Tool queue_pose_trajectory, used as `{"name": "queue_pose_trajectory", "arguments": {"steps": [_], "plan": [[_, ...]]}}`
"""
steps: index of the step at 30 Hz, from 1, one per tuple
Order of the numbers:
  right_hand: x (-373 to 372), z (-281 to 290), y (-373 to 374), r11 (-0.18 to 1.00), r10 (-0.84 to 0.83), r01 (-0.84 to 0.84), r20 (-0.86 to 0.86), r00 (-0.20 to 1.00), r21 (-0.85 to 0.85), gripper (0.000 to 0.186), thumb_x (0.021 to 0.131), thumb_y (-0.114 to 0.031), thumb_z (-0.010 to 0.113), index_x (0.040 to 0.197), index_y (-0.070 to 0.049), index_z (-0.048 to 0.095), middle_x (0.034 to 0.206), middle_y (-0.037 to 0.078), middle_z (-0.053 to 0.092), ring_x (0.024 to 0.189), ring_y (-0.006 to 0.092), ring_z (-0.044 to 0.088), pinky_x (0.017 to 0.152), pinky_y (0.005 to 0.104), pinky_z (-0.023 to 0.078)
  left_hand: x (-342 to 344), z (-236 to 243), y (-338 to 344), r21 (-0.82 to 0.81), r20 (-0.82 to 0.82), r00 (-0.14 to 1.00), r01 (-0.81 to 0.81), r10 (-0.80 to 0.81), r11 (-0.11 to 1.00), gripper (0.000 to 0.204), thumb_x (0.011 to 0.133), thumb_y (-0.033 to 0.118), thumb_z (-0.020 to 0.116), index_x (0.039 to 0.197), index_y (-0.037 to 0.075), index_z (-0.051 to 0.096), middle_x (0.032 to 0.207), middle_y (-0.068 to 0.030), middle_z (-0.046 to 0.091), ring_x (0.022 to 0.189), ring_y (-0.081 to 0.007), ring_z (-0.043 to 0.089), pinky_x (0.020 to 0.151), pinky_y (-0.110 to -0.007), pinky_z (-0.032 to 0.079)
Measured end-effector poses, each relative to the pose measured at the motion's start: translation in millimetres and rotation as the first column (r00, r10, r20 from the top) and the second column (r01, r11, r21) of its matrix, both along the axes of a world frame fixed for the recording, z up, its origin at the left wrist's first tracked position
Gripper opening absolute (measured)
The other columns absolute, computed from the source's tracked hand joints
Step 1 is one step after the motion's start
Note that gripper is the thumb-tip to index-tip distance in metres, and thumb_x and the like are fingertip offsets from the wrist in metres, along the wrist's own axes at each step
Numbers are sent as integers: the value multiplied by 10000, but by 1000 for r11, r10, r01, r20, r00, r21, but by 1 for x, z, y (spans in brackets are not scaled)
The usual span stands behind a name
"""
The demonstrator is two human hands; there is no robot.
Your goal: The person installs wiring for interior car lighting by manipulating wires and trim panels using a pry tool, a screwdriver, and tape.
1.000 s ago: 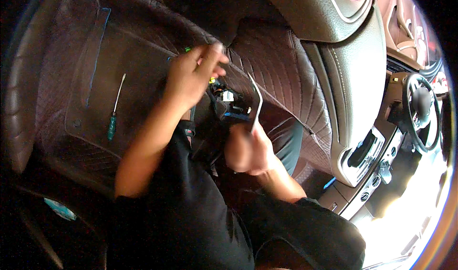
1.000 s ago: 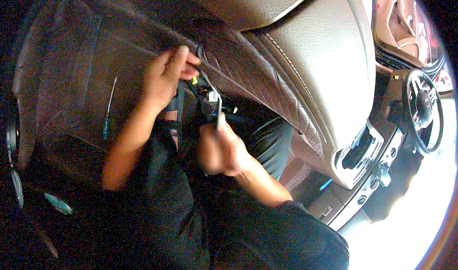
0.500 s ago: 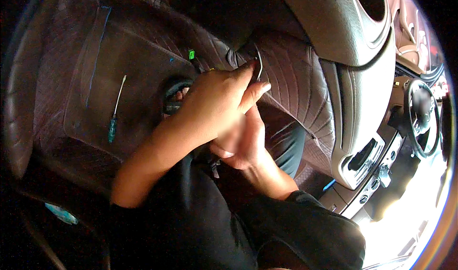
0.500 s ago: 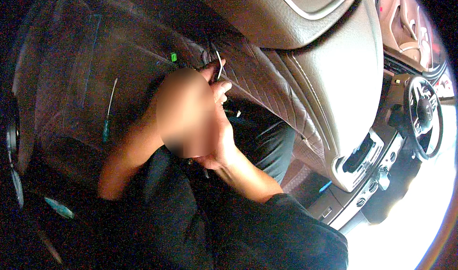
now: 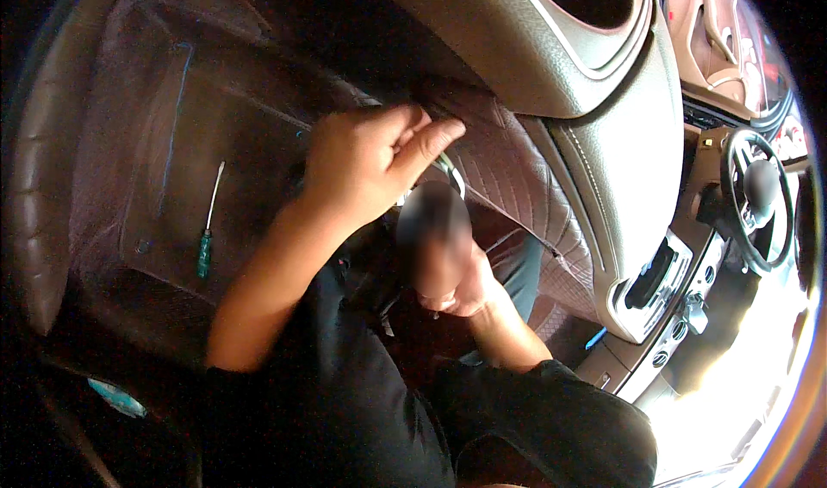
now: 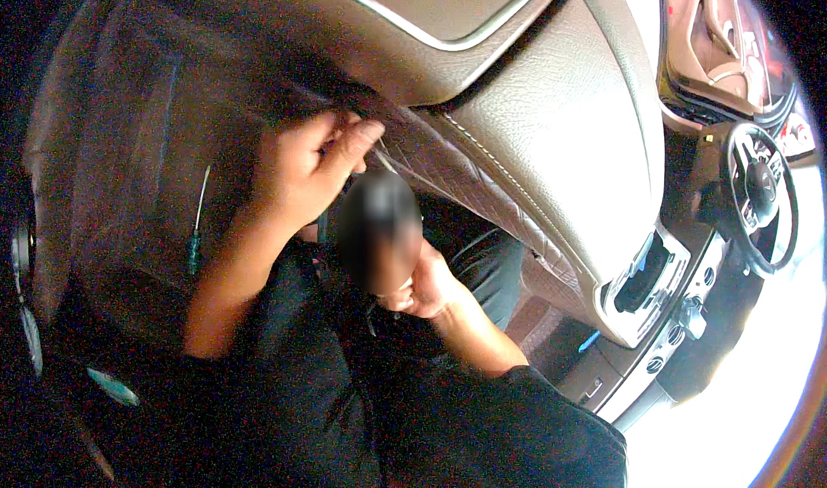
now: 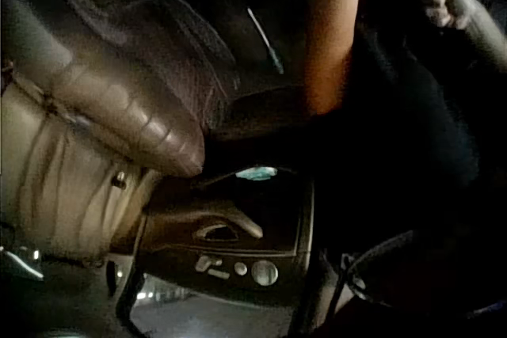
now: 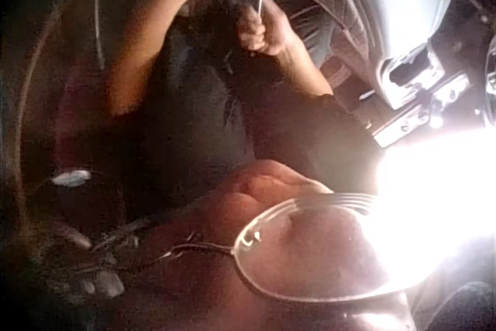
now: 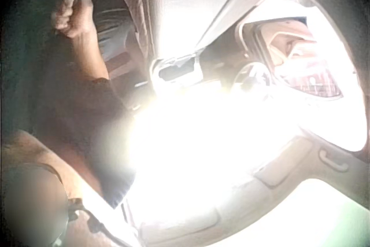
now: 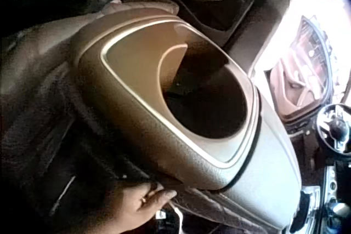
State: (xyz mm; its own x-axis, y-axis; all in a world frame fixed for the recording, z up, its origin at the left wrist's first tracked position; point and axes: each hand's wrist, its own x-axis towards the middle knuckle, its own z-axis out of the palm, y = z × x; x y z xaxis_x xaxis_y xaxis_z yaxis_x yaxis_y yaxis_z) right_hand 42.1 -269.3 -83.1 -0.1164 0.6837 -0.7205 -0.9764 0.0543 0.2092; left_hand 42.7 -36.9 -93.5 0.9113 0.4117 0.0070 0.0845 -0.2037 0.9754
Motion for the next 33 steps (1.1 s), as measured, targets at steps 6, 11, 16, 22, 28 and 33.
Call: {"name": "queue_pose_trajectory", "arguments": {"steps": [6,11,16,22,28,33], "plan": [[-14,6,-19,960,272,-249,220,937,-125,514,982,-608,404,761,-153,497,557,-46,325,434,82,252,408,235,181,6,3,11,-250,145,989,47,-11,967,186,933,181,691,850,16,711,716,-87,724,659,-160,717,593,-275,538],[-17,14,-12,972,231,-234,267,936,-20,498,974,-598,447,787,-140,502,630,-13,401,485,91,293,445,245,222,8,25,9,-505,239,969,67,65,861,210,980,173,638,891,-14,671,738,-94,703,719,-172,702,700,-293,554],[-18,32,4,982,189,-169,458,868,-86,505,976,-595,462,823,-119,528,669,8,466,510,102,357,449,246,253,8,31,14,-698,193,978,84,74,711,269,1004,220,603,892,-19,655,748,-119,696,746,-209,710,773,-358,583],[-8,26,29,970,231,-88,973,17,-229,260,980,-291,586,1027,-37,615,876,57,647,715,187,617,659,319,514,-22,-24,0,-790,151,946,-59,287,610,270,1031,267,557,1001,9,632,885,-65,659,829,-157,664,805,-343,564],[13,21,42,869,482,112,774,-411,-482,204,907,-107,616,1086,-12,590,879,127,677,722,258,673,680,342,537,-22,15,-3,-529,248,951,-28,187,848,198,991,194,606,947,4,644,839,-68,662,819,-146,625,743,-302,504],[17,26,56,820,550,259,579,-602,-510,179,952,-174,604,987,-5,561,754,142,629,643,289,652,592,376,504,-11,9,-4,-273,367,926,23,82,962,144,921,154,668,908,11,661,832,-135,649,771,-318,599,689,-389,475]]}}
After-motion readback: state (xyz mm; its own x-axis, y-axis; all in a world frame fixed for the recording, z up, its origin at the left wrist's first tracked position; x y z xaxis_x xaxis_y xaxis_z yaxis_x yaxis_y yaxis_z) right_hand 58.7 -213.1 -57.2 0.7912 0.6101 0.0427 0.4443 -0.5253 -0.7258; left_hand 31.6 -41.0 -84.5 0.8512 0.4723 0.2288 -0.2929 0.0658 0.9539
